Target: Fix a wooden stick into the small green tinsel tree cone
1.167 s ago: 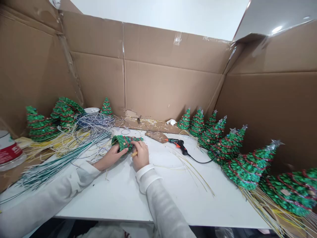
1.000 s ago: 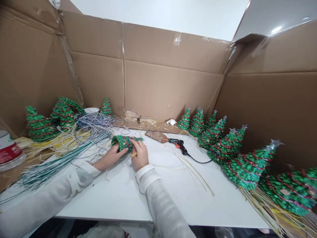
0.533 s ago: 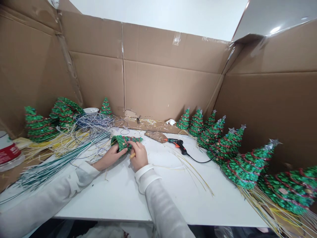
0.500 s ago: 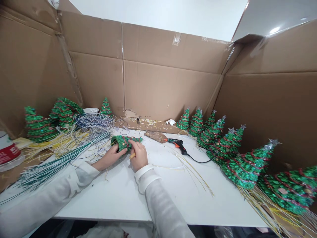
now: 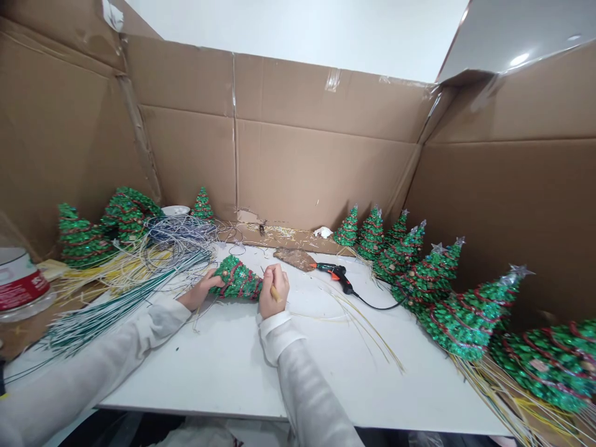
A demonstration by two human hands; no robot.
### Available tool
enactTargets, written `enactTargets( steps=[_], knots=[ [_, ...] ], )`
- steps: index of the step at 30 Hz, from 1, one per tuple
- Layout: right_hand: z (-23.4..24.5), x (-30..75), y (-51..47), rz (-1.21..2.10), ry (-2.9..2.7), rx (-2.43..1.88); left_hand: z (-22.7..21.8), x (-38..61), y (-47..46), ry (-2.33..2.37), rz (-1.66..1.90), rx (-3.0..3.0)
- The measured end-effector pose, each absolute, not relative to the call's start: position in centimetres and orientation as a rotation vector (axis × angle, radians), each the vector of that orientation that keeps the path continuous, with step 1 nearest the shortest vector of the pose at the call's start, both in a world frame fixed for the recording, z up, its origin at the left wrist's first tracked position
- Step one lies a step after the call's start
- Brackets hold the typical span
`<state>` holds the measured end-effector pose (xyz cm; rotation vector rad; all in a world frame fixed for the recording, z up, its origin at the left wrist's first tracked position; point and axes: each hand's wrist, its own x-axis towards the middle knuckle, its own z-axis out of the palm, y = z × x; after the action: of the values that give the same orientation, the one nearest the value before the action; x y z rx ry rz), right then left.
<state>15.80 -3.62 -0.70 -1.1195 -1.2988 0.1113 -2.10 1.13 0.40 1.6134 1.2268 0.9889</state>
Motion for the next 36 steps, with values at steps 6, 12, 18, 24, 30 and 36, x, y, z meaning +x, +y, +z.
enactTargets(
  steps=[6, 12, 18, 24, 30, 36],
  knots=[
    [-0.3, 15.4, -3.7, 0.153, -1.343, -1.16, 1.2, -1.8, 0.5, 1.223, 0.972, 1.656],
    [-0.3, 15.4, -3.8, 0.212, -1.325, -1.161, 0.9, -1.7, 0.6, 1.204, 0.963, 1.64],
    [-0.4, 15.6, -3.3, 0.24, -1.225, -1.152, 0.9, -1.6, 0.4, 1.222, 0.973, 1.634],
    [-0.4, 15.6, -3.2, 0.239, -1.212, -1.154, 1.6, -1.2, 0.0, 1.235, 1.02, 1.716],
    [-0.3, 15.6, -3.1, 0.209, -1.3, -1.15, 2.2, -0.7, -0.5, 1.198, 0.975, 1.767],
    [-0.5, 16.0, -2.7, 0.114, -1.367, -1.167, 2.5, -0.3, -0.7, 1.217, 0.972, 1.81]
  ],
)
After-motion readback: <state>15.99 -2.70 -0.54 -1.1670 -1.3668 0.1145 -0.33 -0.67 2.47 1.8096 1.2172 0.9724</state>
